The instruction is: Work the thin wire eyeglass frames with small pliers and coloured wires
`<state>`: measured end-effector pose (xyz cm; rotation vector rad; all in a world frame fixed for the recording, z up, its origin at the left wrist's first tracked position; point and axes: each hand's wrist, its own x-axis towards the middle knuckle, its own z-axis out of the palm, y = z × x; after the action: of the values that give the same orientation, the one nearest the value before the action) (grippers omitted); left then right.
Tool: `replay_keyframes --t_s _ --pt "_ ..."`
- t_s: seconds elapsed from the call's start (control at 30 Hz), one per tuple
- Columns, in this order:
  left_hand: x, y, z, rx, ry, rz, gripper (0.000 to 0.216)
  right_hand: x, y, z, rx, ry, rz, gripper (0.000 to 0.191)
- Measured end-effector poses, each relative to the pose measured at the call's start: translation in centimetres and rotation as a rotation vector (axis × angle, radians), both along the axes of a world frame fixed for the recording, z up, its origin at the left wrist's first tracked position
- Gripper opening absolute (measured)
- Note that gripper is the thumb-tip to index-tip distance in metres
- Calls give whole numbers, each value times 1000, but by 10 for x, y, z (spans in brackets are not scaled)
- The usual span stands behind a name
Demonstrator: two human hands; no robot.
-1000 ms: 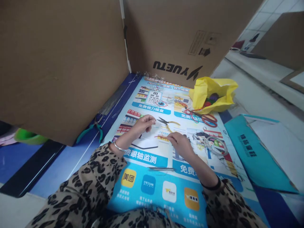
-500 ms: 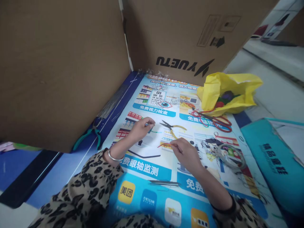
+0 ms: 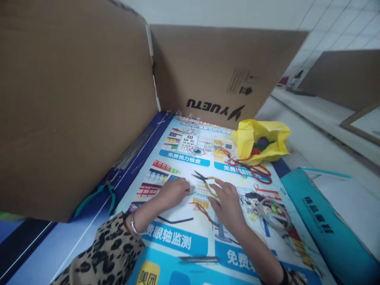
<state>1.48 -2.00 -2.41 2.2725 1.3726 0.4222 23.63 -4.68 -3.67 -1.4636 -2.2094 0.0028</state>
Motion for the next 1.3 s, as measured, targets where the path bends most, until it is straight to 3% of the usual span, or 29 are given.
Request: replay_keyframes --t_s 0.1,0.17,0.37,0.47,0.57,0.67,0.8,0.97,1.2,1.3 --pt "11 -8 -2 23 -19 -41 11 -1 11 0 -56 -121 -76 44" --pt "16 -13 -3 2 -74 -63 5 -1 15 1 -82 -180 -88 39" --pt "19 -16 4 -301 -538 -1 14 4 13 9 -71 -150 -52 25" --pt "19 -16 7 -581 -929 21 24 5 10 19 -77 -100 -40 20" --pt "20 -16 8 -676 -1037 44 30 -5 9 32 -64 -24 10 27" --pt "21 -16 5 -684 -1066 78 30 -20 10 40 -21 -9 207 32" --pt "18 -13 2 -666 -1056 88 27 -32 17 36 -89 -202 296 25" --pt "15 -7 0 -600 -895 113 13 -28 29 28 -65 -146 314 28" --pt "10 -3 -5 -45 -382 132 16 -28 29 30 -159 -185 183 24" --pt "9 -6 -5 53 -219 110 19 -38 22 35 -240 -141 124 42"
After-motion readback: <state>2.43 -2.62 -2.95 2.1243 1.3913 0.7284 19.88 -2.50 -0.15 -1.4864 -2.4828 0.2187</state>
